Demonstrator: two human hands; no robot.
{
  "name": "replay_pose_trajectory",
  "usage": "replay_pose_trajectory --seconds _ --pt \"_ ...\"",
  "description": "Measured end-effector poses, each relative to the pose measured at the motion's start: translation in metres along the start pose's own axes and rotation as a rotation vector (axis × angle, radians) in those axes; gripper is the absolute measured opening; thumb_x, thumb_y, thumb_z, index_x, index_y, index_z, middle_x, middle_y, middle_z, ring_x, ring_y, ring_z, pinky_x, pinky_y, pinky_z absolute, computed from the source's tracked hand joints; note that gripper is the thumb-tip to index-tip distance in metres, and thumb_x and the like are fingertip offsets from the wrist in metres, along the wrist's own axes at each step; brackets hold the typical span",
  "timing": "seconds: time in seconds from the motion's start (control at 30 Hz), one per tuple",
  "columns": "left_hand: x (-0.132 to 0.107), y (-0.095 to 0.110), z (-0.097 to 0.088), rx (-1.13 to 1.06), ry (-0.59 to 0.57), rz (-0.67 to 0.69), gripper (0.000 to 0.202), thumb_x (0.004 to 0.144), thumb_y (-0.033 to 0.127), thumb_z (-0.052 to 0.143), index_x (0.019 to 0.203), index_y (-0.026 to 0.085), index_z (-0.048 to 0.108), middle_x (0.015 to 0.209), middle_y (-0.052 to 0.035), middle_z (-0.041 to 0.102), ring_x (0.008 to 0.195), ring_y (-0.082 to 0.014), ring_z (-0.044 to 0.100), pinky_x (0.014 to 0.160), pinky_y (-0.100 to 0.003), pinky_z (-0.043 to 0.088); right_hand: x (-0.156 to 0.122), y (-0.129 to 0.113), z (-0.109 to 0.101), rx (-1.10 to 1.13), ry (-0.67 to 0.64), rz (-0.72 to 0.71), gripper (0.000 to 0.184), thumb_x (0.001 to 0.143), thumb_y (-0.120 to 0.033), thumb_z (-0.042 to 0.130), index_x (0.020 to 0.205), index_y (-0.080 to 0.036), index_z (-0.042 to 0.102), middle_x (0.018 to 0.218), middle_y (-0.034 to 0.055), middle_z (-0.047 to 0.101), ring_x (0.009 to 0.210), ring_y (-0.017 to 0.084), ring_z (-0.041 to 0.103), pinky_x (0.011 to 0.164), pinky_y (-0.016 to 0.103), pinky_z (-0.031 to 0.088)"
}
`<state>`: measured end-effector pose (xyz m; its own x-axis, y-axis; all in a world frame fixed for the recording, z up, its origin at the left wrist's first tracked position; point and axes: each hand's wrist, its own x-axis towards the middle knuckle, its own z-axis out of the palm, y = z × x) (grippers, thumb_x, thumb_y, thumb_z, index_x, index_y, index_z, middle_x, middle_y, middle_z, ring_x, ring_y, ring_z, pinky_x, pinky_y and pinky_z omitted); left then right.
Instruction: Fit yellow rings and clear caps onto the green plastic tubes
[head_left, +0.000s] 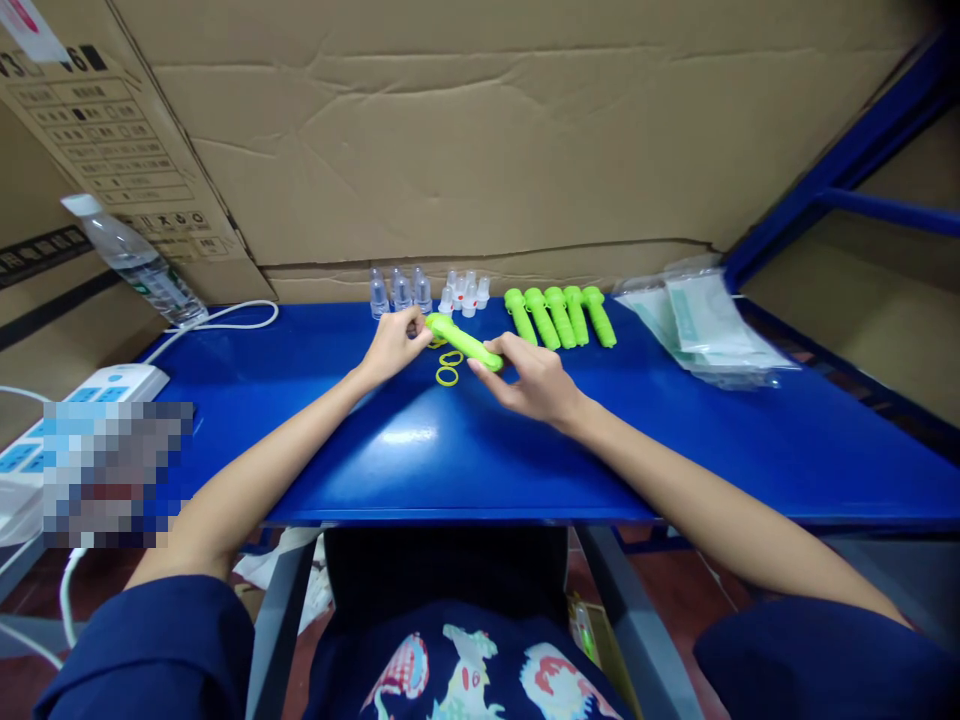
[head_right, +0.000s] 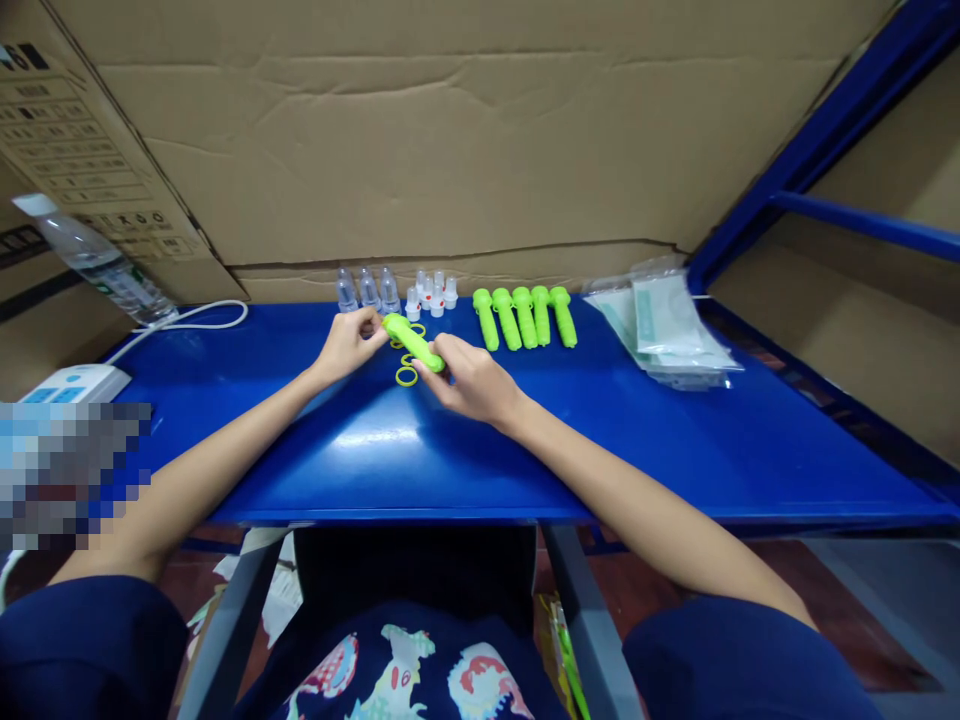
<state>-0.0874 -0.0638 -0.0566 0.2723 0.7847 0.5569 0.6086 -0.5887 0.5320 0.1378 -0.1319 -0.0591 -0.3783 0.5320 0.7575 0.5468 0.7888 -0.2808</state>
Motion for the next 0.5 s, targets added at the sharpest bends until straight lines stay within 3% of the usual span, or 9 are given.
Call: replay_pose_trajectory --seconds 0.13,0.23,0.33,0.5 --pt "0.004 -0.011 -0.001 -0.034 0.024 -0.077 0.014 0.075 0.024 0.056 0.065 0.017 0.05 0.058 0.0024 0.054 0.057 -0.0109 0.05 0.057 -0.022 0.037 0.003 0.002 0.004 -0.045 -0.008 -0.096 0.017 0.096 -0.033 0.054 0.085 -0.021 0.049 0.075 0.0039 0.06 0.061 0.016 0.057 0.058 0.029 0.046" --pt "0.004 -0.013 -0.003 -0.126 0.008 -0.088 0.013 0.075 0.025 0.055 0.066 0.017 0.049 0.066 -0.0006 0.061 0.064 -0.013 0.057 0.06 -0.022 0.042 0.004 0.005 0.003 -0.012 0.019 -0.108 0.016 0.096 -0.032 0.054 0.085 -0.021 0.049 0.076 0.0046 0.062 0.061 0.016 0.059 0.057 0.03 0.048" --pt "0.003 -0.01 -0.006 -0.245 -0.03 -0.047 0.013 0.075 0.026 0.053 0.067 0.018 0.046 0.081 -0.0044 0.069 0.075 -0.0147 0.063 0.065 -0.023 0.047 0.004 0.005 -0.002 0.084 0.024 -0.043 0.017 0.094 -0.034 0.057 0.085 -0.021 0.049 0.076 0.0045 0.064 0.06 0.017 0.062 0.056 0.032 0.052" --pt "0.001 -0.012 -0.01 -0.27 -0.029 -0.054 0.012 0.076 0.024 0.054 0.069 0.018 0.047 0.083 -0.004 0.071 0.077 -0.014 0.065 0.069 -0.024 0.05 0.006 0.01 -0.004 0.385 -0.002 0.162 0.023 0.09 -0.041 0.064 0.088 -0.023 0.05 0.074 0.0027 0.067 0.06 0.019 0.068 0.056 0.034 0.058"
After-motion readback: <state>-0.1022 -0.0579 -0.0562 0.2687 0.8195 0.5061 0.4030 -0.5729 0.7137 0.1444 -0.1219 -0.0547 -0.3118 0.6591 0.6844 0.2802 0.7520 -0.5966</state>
